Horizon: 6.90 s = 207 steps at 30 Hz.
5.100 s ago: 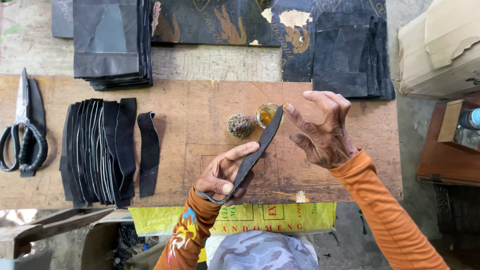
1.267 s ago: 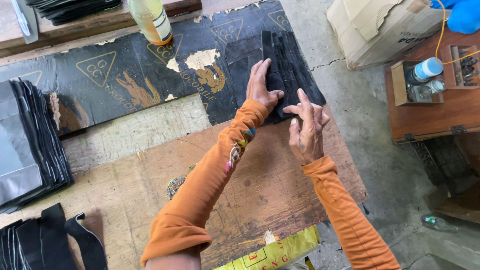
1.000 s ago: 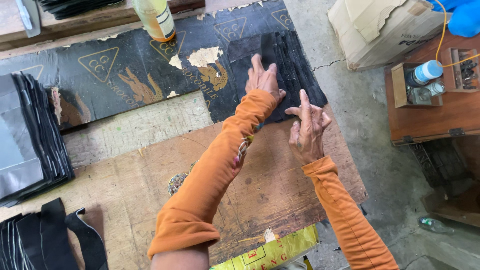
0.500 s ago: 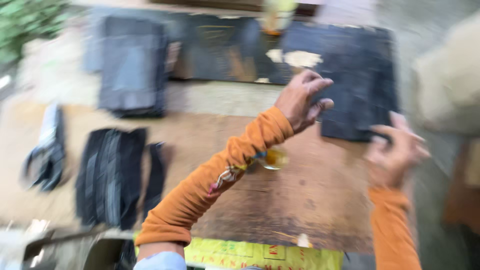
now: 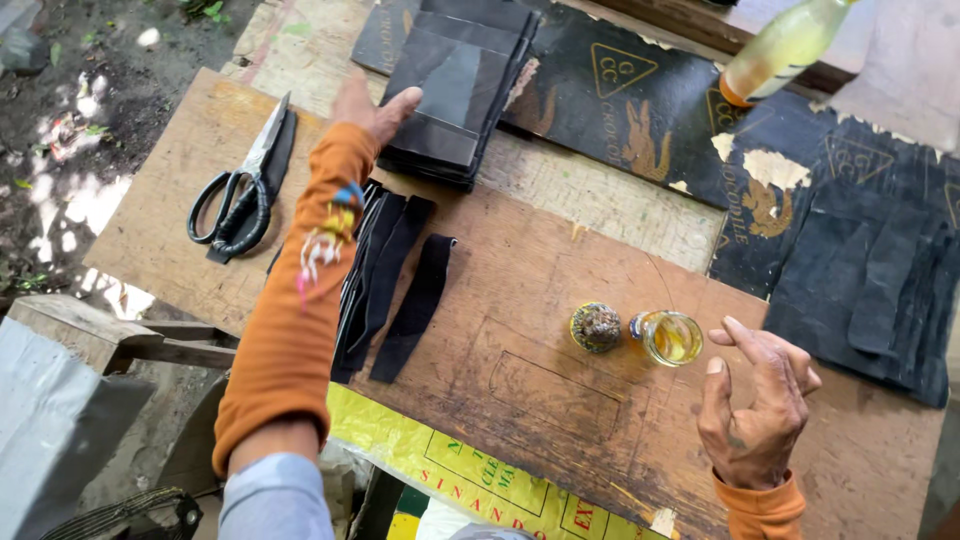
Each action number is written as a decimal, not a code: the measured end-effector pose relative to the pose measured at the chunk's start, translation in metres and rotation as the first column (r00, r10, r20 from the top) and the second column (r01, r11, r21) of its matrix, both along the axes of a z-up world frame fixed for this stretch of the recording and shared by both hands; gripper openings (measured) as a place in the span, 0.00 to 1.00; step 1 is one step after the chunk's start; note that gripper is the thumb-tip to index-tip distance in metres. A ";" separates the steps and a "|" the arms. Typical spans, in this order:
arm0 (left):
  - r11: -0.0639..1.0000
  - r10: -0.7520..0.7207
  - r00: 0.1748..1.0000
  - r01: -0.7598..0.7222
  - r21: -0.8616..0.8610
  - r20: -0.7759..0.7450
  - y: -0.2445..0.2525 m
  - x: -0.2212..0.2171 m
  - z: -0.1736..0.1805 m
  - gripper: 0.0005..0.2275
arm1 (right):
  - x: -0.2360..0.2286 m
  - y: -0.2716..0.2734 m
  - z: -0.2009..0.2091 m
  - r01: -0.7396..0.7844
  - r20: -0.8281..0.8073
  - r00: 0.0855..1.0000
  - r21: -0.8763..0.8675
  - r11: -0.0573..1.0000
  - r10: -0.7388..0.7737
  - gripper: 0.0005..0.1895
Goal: The person repeatedly picks up black rectangular material pieces from a stack on a wooden table. They dip a finger into a small glass jar containing a yellow liquid and apply the liquid to the surface of the material. The person then places the treated piece onto a separate stack on the table. This process is repeated for multiple pieces throughout the clip.
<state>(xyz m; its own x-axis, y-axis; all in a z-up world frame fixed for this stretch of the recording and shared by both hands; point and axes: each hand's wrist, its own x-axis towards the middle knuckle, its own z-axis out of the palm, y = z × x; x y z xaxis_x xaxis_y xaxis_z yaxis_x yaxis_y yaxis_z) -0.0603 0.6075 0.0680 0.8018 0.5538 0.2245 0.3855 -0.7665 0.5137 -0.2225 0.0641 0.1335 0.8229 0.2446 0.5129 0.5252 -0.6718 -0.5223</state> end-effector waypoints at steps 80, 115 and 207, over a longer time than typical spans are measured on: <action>0.301 -0.363 0.895 0.375 -0.877 0.258 -0.014 -0.001 0.015 0.38 | 0.031 -0.002 0.017 -0.304 -0.264 0.942 -0.397 0.866 0.209 0.19; 0.463 -0.882 0.471 0.876 0.135 -0.032 -0.227 -0.165 0.058 0.25 | 0.021 0.006 -0.013 -0.164 -0.236 0.964 -0.181 0.970 0.119 0.14; -0.269 -0.146 0.905 0.353 -0.896 0.400 -0.312 -0.234 0.029 0.16 | -0.060 0.020 0.014 -0.146 0.143 0.985 0.356 0.923 0.100 0.16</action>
<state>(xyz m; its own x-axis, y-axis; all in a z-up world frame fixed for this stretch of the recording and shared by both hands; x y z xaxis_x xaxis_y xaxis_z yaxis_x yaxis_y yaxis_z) -0.2944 0.2958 0.0974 0.9744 -0.0518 -0.2188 0.2008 0.6387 0.7428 -0.2827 0.0845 0.1477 0.7251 0.1177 0.6785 0.6655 -0.3730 -0.6465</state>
